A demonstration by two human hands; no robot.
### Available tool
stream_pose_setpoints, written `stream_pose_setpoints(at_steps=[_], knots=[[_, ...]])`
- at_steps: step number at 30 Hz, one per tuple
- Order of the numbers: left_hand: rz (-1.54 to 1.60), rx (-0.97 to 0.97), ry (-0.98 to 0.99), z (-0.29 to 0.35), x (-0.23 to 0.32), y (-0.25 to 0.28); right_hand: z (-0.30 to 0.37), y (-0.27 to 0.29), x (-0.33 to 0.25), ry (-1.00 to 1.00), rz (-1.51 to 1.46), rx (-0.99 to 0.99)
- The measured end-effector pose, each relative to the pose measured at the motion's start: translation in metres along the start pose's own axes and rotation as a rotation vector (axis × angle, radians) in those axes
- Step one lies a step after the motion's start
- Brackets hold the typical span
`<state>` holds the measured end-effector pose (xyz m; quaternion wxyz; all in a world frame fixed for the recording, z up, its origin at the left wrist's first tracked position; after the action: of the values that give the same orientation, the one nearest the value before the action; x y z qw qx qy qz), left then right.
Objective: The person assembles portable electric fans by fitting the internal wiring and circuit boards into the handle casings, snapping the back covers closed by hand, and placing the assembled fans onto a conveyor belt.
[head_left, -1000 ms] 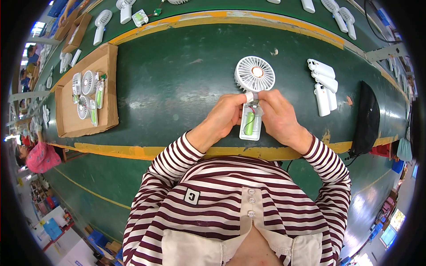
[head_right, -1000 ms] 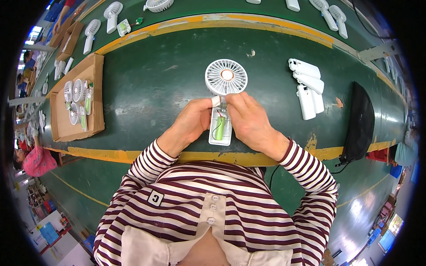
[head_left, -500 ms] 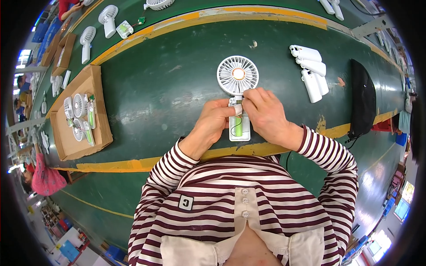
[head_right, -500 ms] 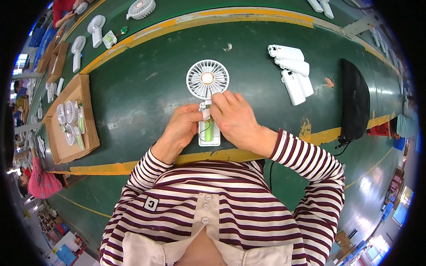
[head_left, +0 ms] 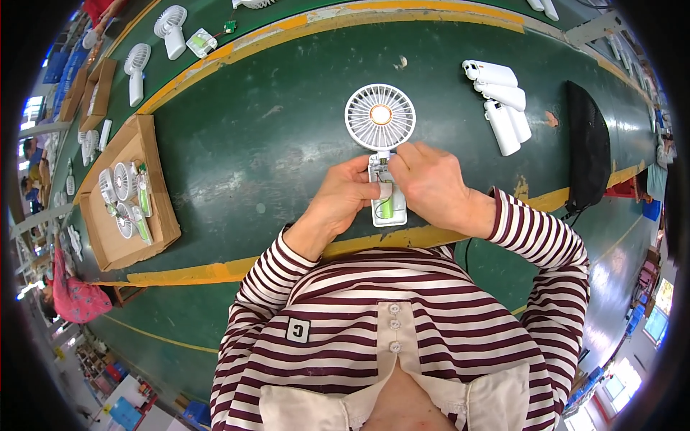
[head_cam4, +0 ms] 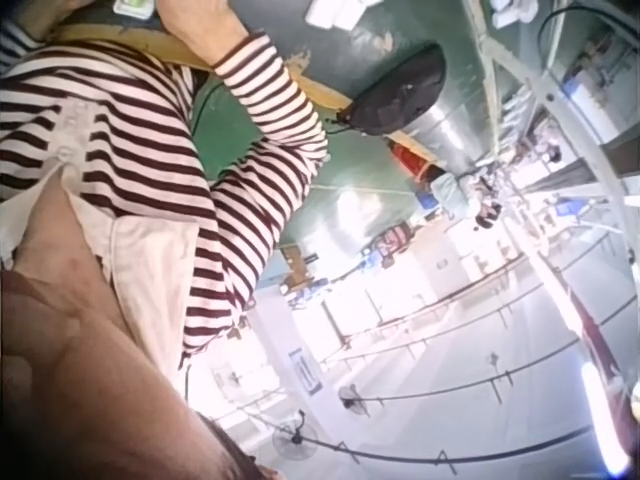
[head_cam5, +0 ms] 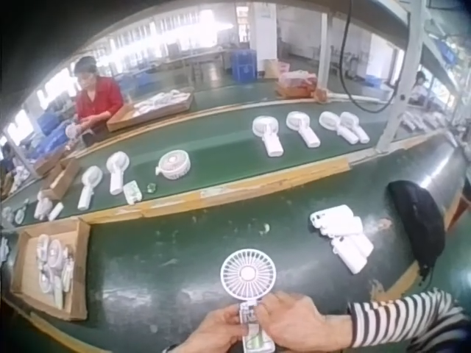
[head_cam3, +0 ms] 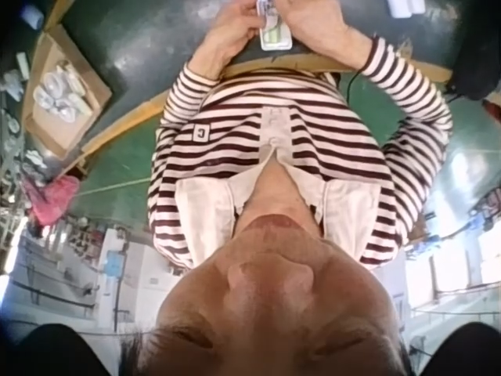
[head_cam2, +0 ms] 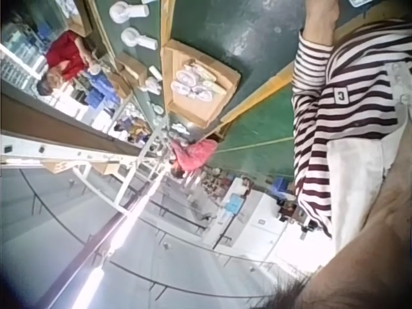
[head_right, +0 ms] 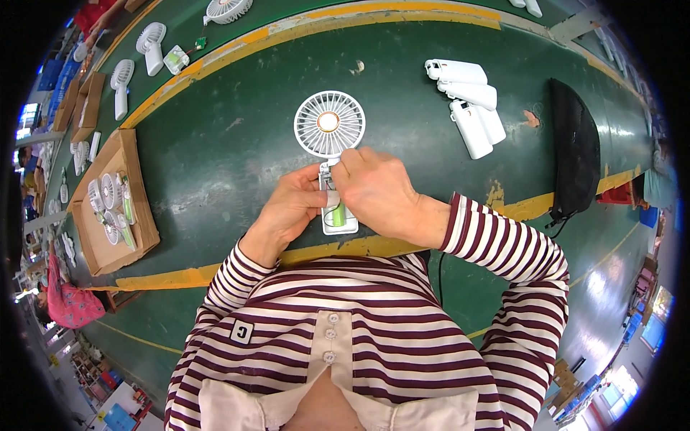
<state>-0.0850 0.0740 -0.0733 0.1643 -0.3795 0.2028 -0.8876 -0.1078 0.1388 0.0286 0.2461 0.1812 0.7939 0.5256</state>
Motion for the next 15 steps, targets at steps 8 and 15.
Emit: stream_pose_setpoints(at_steps=[8, 15], knots=[[0.001, 0.001, -0.007, 0.0, -0.002, -0.005, 0.004, -0.002, 0.0, 0.019, -0.013, -0.013], [-0.008, 0.047, -0.028, -0.002, -0.002, -0.004, 0.015, -0.003, 0.008, -0.017, -0.078, 0.082]])
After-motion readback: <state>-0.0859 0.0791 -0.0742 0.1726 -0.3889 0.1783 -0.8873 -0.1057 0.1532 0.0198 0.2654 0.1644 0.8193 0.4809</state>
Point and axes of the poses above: each hand's wrist, its own z-axis away from the middle knuckle, its own y-axis out of the back of the hand, x = y × z, the point moved 9 cm from there along -z, towards the middle knuckle, and after that the axes turned 4 degrees about x, right-handed, at the moved point
